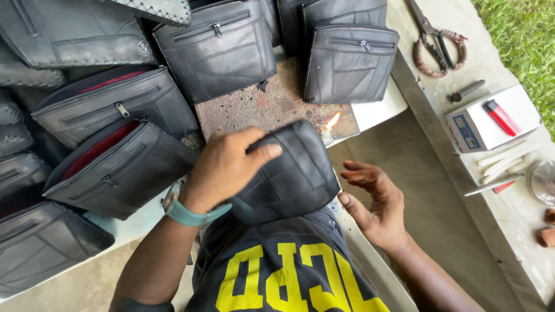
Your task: The person repeatedly picks up small black leather pouches, opens them, and uses a lighter to heat the edges of the zipper area. After heating, the person closes the pouch and places it into a cardboard box. The process is repeated for multiple pouches.
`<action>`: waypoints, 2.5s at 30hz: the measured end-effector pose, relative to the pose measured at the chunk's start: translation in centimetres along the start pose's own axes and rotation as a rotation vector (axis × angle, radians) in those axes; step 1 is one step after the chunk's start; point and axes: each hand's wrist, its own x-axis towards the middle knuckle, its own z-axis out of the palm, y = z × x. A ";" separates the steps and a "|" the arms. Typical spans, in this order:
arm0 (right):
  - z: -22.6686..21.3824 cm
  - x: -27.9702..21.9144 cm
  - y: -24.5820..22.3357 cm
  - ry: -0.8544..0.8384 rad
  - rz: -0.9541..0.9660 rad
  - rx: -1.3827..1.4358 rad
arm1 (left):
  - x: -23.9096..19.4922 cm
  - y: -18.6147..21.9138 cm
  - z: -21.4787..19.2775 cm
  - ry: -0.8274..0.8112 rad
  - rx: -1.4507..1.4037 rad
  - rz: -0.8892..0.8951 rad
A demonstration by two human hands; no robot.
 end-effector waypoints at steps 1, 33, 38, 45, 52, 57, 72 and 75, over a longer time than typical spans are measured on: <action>0.5 0.5 -0.8 0.028 0.001 0.011 | -0.4 1.1 0.4 -0.009 0.105 0.047; 0.8 4.4 -6.1 -0.046 -0.186 -0.165 | -1.0 6.1 0.4 -0.140 0.062 0.217; 0.7 4.7 -6.2 0.005 -0.158 -0.169 | -1.0 6.0 0.4 -0.136 0.100 0.198; 0.9 4.5 -6.1 0.052 -0.186 -0.212 | -1.7 6.6 1.4 -0.083 0.279 0.284; 1.2 4.5 -6.4 -0.068 -0.250 -0.265 | -2.8 6.7 1.3 -0.012 0.348 0.356; 1.4 4.5 -5.8 -0.091 -0.309 -0.299 | -2.3 6.5 1.5 0.032 0.334 0.387; 0.3 2.8 -2.8 -0.213 0.367 0.491 | 0.0 3.2 1.4 -0.110 -0.029 0.269; -0.8 2.7 -1.7 -0.249 0.599 1.160 | 0.9 1.5 1.2 -0.088 -0.065 0.108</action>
